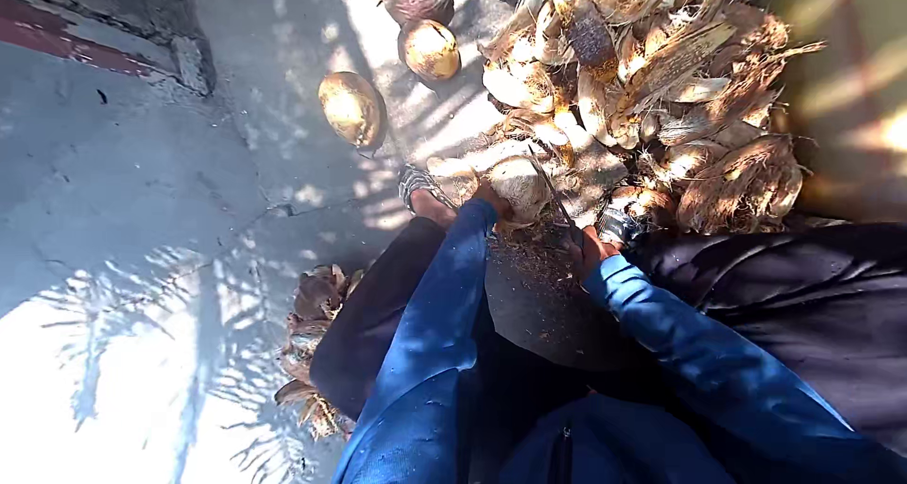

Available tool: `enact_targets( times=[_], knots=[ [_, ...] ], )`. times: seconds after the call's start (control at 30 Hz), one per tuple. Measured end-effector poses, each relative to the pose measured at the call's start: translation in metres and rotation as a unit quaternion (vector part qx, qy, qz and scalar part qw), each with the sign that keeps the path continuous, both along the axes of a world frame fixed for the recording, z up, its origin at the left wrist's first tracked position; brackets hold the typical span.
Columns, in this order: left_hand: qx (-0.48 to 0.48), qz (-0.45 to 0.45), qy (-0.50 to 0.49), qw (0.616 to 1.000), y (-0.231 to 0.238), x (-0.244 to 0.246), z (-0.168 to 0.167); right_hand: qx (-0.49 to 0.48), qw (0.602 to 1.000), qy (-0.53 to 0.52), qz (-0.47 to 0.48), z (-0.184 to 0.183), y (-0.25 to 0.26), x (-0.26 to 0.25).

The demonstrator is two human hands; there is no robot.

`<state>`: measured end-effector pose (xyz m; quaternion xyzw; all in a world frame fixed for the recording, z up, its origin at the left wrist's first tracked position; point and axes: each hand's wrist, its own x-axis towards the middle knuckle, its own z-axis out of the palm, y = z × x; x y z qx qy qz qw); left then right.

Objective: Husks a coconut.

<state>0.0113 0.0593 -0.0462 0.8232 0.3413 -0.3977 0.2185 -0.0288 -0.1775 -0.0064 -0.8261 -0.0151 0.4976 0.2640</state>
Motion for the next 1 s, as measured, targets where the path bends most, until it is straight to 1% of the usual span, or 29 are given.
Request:
enact_targets(
  times=[0.1, 0.13, 0.17, 0.23, 0.27, 0.3, 0.37, 0.43, 0.5, 0.57, 0.6, 0.63, 0.67, 0.73, 0.77, 0.8, 0.83, 0.87, 0.9, 0.97, 1.0],
  knots=[
    [0.001, 0.012, 0.005, 1.0, 0.003, 0.004, -0.002, 0.001, 0.998, 0.002, -0.059, -0.016, 0.027, 0.008],
    [0.003, 0.011, 0.012, 1.0, 0.002, 0.002, -0.004, -0.01, 0.998, 0.01, -0.065, -0.022, 0.035, 0.016],
    [0.005, 0.013, 0.013, 1.0, 0.0, -0.002, -0.004, -0.011, 0.997, 0.019, -0.08, -0.036, 0.042, 0.022],
    [0.007, 0.016, -0.001, 1.0, -0.001, -0.005, -0.001, 0.031, 0.993, 0.011, -0.116, -0.075, 0.05, 0.026],
    [0.004, 0.019, -0.013, 1.0, 0.001, -0.005, -0.001, 0.046, 0.992, 0.003, -0.115, -0.086, 0.049, 0.025],
    [-0.007, 0.017, -0.021, 1.0, 0.003, -0.003, -0.003, 0.053, 0.992, 0.01, -0.112, -0.085, 0.044, 0.026],
    [-0.016, 0.009, -0.033, 0.999, 0.009, -0.009, -0.013, 0.056, 0.99, 0.032, -0.127, -0.077, 0.033, 0.01],
    [-0.041, 0.013, -0.05, 0.998, 0.017, -0.011, -0.016, 0.053, 0.991, 0.052, -0.113, -0.057, 0.02, 0.004],
    [-0.077, 0.044, -0.076, 0.993, 0.023, -0.018, -0.019, 0.027, 0.994, 0.061, -0.087, -0.041, 0.011, 0.004],
    [-0.126, 0.125, -0.122, 0.977, 0.023, -0.029, -0.011, 0.01, 0.995, 0.065, -0.073, -0.034, 0.005, 0.008],
    [-0.151, 0.19, -0.139, 0.96, 0.019, -0.038, -0.006, 0.011, 0.995, 0.062, -0.072, -0.034, 0.002, 0.01],
    [-0.184, 0.272, -0.151, 0.933, 0.015, -0.05, -0.005, 0.017, 0.996, 0.055, -0.072, -0.033, -0.001, 0.011],
    [-0.216, 0.35, -0.161, 0.897, 0.012, -0.063, -0.008, 0.02, 0.997, 0.044, -0.067, -0.032, -0.003, 0.012],
    [-0.267, 0.447, -0.205, 0.829, 0.003, -0.087, -0.01, 0.034, 0.998, 0.021, -0.054, -0.027, -0.005, 0.014],
    [-0.293, 0.483, -0.254, 0.785, -0.008, -0.095, 0.001, 0.041, 0.998, 0.004, -0.053, -0.022, -0.003, 0.015],
    [-0.327, 0.52, -0.313, 0.725, -0.021, -0.101, 0.01, 0.056, 0.996, -0.02, -0.068, -0.017, -0.002, 0.012],
    [-0.382, 0.539, -0.357, 0.66, -0.029, -0.109, 0.017, 0.073, 0.993, -0.049, -0.084, -0.011, -0.002, 0.009],
    [-0.434, 0.543, -0.388, 0.605, -0.035, -0.114, 0.021, 0.098, 0.988, -0.072, -0.097, -0.003, -0.003, 0.008],
    [-0.47, 0.538, -0.413, 0.565, -0.04, -0.116, 0.027, 0.127, 0.982, -0.093, -0.104, 0.006, -0.006, 0.007],
    [-0.497, 0.528, -0.446, 0.524, -0.052, -0.118, 0.044, 0.205, 0.964, -0.112, -0.124, 0.025, -0.014, 0.008],
    [-0.49, 0.534, -0.459, 0.514, -0.06, -0.117, 0.056, 0.249, 0.952, -0.111, -0.141, 0.034, -0.018, 0.007]
  ],
)
